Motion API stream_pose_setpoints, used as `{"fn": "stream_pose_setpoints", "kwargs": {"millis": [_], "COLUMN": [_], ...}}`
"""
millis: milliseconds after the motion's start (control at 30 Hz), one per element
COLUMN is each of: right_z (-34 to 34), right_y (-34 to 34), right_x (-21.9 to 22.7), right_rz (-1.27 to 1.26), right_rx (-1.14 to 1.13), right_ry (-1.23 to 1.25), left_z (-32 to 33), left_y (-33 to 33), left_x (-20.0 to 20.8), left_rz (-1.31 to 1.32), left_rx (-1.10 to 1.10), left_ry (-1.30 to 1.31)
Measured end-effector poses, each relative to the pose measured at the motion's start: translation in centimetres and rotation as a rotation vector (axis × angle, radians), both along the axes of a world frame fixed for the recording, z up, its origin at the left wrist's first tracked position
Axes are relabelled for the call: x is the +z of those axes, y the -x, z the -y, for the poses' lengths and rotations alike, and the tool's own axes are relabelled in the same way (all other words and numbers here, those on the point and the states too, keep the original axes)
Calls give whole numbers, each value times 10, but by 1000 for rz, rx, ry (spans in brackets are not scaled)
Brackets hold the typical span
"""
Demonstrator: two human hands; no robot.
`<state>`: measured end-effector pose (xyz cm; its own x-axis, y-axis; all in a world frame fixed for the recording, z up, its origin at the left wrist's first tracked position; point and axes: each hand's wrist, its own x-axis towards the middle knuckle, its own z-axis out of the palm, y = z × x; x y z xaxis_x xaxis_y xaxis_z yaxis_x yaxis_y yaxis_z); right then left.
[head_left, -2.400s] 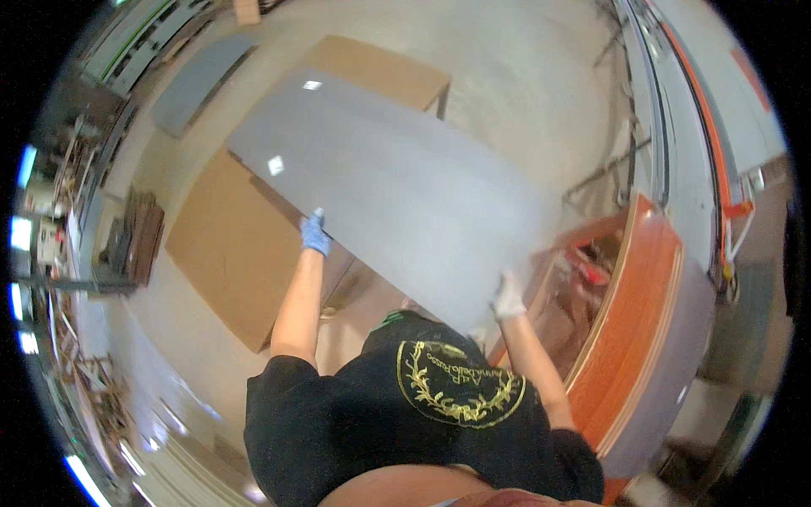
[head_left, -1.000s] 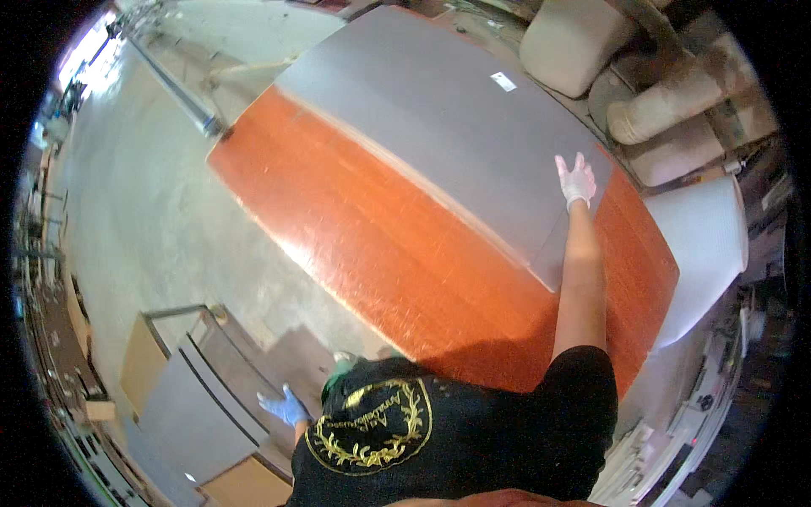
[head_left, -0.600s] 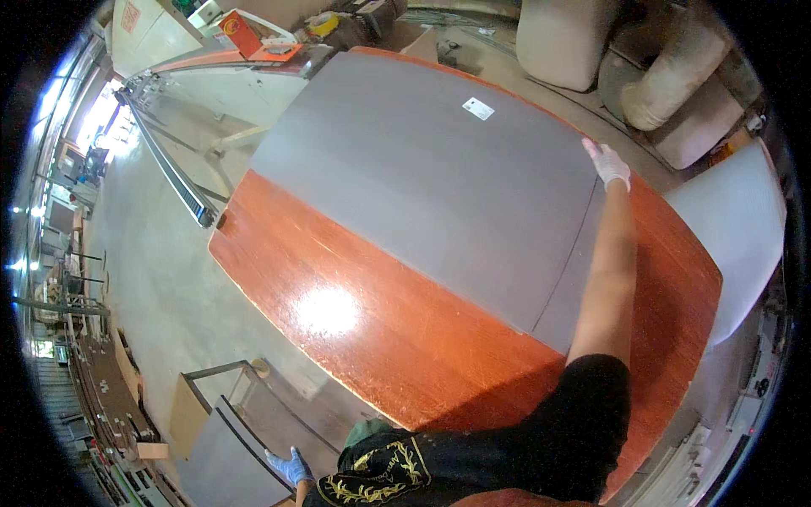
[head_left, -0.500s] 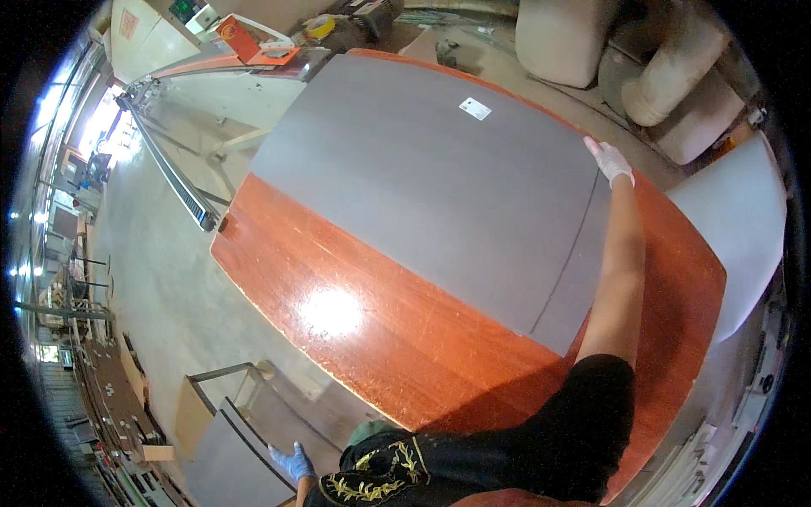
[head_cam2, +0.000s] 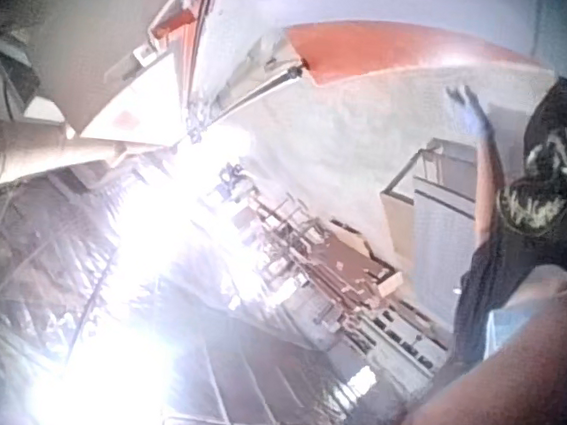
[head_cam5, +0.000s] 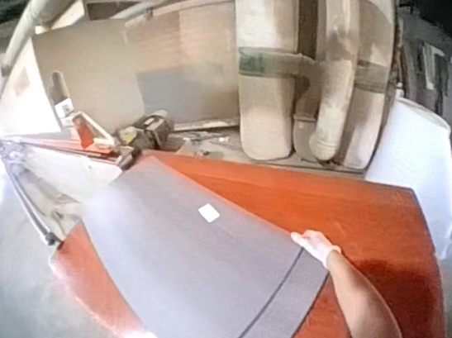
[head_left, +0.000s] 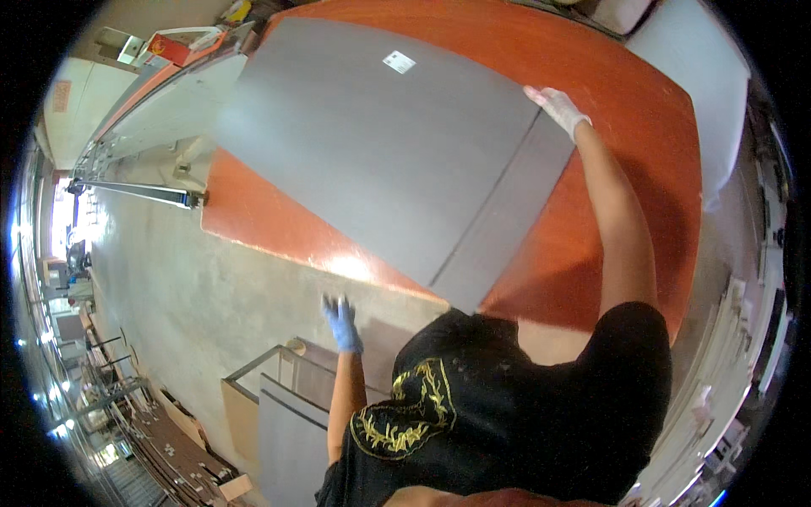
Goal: The person repeatedly picks up gray rectangular panels from a table and stacks them on a nearby wooden surface. They also move a large brown board on a wheeled cart across the workshop floor and place it near a machine. The person handles the panels one at a time, flipping and aligning them during the process.
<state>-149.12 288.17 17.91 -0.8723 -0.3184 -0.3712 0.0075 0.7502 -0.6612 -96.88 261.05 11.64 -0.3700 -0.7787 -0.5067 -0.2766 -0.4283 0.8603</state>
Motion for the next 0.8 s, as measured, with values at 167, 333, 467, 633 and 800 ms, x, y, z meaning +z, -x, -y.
{"fn": "stream_pose_setpoints", "kwargs": {"millis": [167,333,467,633,800], "right_z": [-28,-55,-63,-67,-76], "right_y": [-114,-245,-299,-297,-303], "right_x": [-14,-17,-34,-50,-44], "right_rz": [-2,32,86,-86,-213], "right_rx": [22,137,325,478,509], "right_ry": [110,272,321,307,378], "left_z": [2,6,58,50,50], "left_y": [4,-52,-117,-112,-111], "left_x": [-31,20,7,22,20], "left_rz": [-355,-261,-185,-70,-48], "left_rx": [-201,-5,-71,-67,-2], "left_ry": [-194,-135,-142,-26,5]}}
